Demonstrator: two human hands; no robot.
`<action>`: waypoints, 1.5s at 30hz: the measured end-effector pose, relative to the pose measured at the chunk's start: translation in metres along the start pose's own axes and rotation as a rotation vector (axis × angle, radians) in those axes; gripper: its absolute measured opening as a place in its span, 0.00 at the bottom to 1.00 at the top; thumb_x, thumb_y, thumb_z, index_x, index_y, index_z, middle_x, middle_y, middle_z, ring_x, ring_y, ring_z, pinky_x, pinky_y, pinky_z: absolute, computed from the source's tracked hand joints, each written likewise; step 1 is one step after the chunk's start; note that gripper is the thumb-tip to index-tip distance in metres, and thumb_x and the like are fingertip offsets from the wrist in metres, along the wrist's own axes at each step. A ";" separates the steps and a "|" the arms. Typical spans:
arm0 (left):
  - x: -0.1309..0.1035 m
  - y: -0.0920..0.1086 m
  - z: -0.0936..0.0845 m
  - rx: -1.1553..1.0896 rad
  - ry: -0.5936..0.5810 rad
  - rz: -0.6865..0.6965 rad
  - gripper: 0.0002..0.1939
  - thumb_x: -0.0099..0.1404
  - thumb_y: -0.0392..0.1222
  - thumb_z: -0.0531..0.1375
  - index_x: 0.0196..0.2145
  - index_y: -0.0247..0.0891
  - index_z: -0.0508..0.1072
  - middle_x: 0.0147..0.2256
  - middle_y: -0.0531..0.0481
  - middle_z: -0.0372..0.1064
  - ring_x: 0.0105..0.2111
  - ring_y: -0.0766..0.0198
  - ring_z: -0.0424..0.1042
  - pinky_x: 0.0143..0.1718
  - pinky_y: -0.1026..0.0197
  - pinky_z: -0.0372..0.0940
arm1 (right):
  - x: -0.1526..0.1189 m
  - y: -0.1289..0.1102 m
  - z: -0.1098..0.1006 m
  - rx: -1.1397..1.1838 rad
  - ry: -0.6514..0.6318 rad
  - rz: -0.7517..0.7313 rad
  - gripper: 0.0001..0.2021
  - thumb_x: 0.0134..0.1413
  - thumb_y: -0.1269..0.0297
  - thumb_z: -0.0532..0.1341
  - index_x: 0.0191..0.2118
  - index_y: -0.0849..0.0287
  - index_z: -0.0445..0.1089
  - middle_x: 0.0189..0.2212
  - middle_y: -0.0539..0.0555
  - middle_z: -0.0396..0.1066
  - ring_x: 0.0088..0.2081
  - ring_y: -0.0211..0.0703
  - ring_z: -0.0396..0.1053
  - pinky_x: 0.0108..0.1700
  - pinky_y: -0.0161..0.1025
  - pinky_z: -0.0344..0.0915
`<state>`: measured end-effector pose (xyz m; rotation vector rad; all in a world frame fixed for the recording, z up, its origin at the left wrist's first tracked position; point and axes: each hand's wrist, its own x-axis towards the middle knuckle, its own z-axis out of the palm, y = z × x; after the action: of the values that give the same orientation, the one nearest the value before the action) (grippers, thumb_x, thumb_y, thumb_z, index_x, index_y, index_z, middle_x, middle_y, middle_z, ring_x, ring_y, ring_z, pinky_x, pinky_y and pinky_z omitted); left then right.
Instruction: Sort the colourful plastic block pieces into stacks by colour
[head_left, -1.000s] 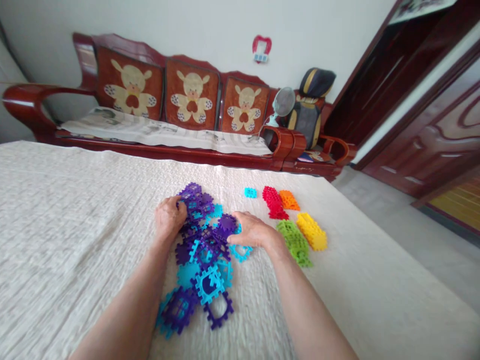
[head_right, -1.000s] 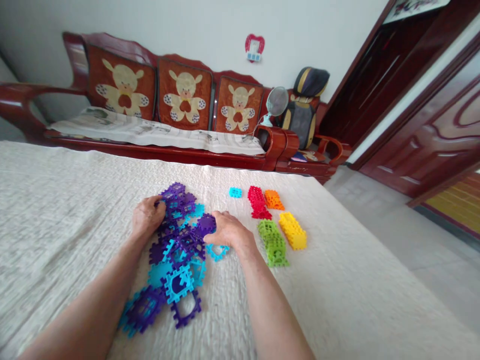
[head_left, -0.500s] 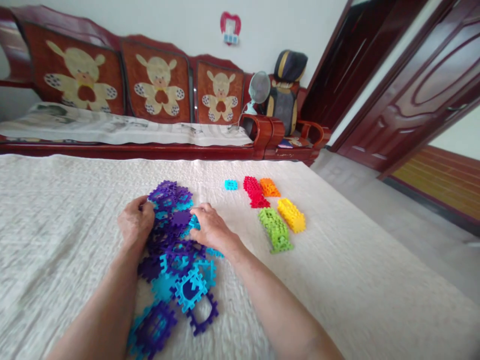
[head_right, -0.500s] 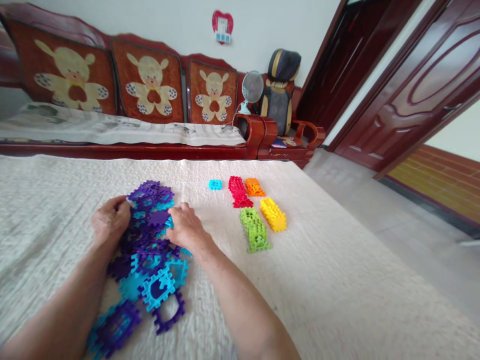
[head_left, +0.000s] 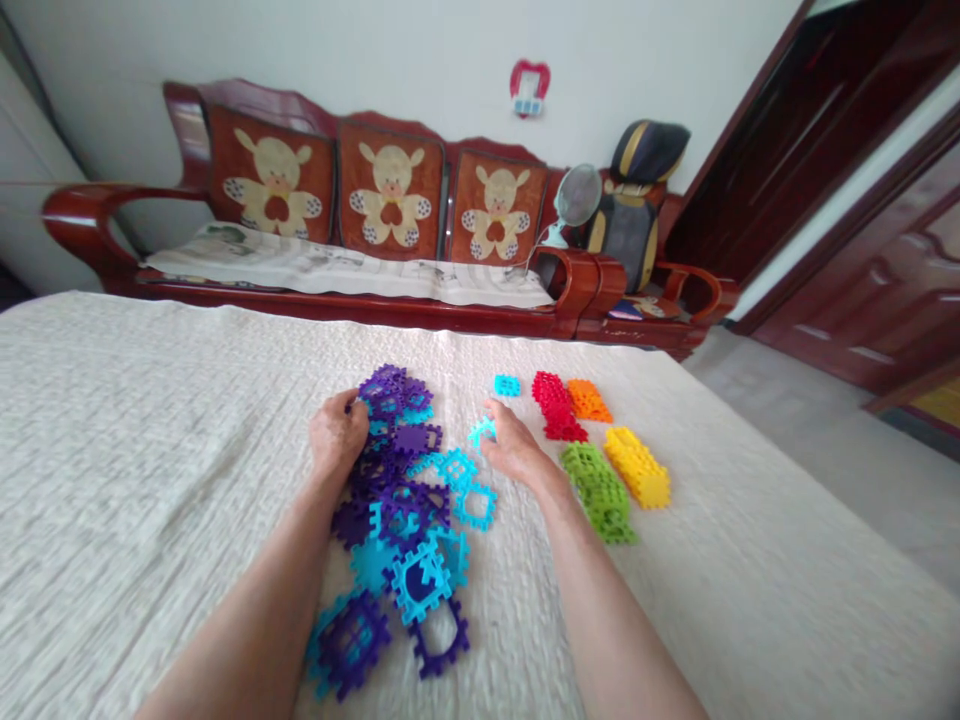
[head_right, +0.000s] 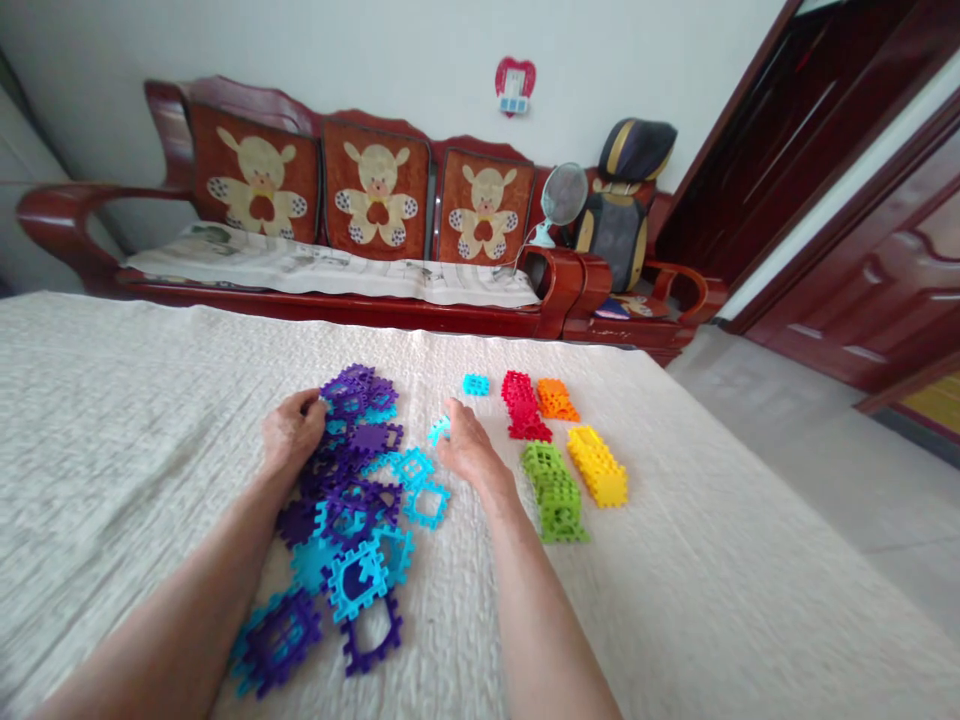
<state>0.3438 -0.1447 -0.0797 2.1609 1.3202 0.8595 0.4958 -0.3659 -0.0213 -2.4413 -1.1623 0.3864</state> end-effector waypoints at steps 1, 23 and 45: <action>0.000 0.000 0.000 -0.002 -0.002 0.005 0.21 0.63 0.45 0.52 0.49 0.36 0.75 0.45 0.42 0.75 0.47 0.52 0.73 0.52 0.53 0.64 | 0.001 0.002 0.003 -0.005 0.032 0.002 0.32 0.52 0.70 0.56 0.64 0.62 0.51 0.59 0.63 0.59 0.59 0.46 0.60 0.59 0.39 0.56; -0.002 0.004 -0.001 0.030 0.003 0.024 0.21 0.64 0.44 0.51 0.49 0.35 0.75 0.47 0.40 0.74 0.48 0.51 0.72 0.53 0.52 0.64 | 0.006 0.023 0.011 -0.078 -0.007 -0.128 0.34 0.44 0.66 0.61 0.61 0.59 0.58 0.64 0.59 0.51 0.62 0.50 0.54 0.60 0.42 0.55; -0.001 -0.002 0.007 0.058 0.048 0.096 0.20 0.64 0.44 0.50 0.47 0.36 0.76 0.45 0.40 0.75 0.46 0.54 0.73 0.51 0.56 0.64 | 0.097 0.032 -0.039 -0.392 0.121 0.034 0.24 0.51 0.74 0.53 0.55 0.53 0.64 0.56 0.58 0.66 0.56 0.49 0.65 0.54 0.45 0.61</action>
<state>0.3471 -0.1455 -0.0861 2.2781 1.2877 0.9260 0.5923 -0.3174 -0.0092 -2.7731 -1.2408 0.0160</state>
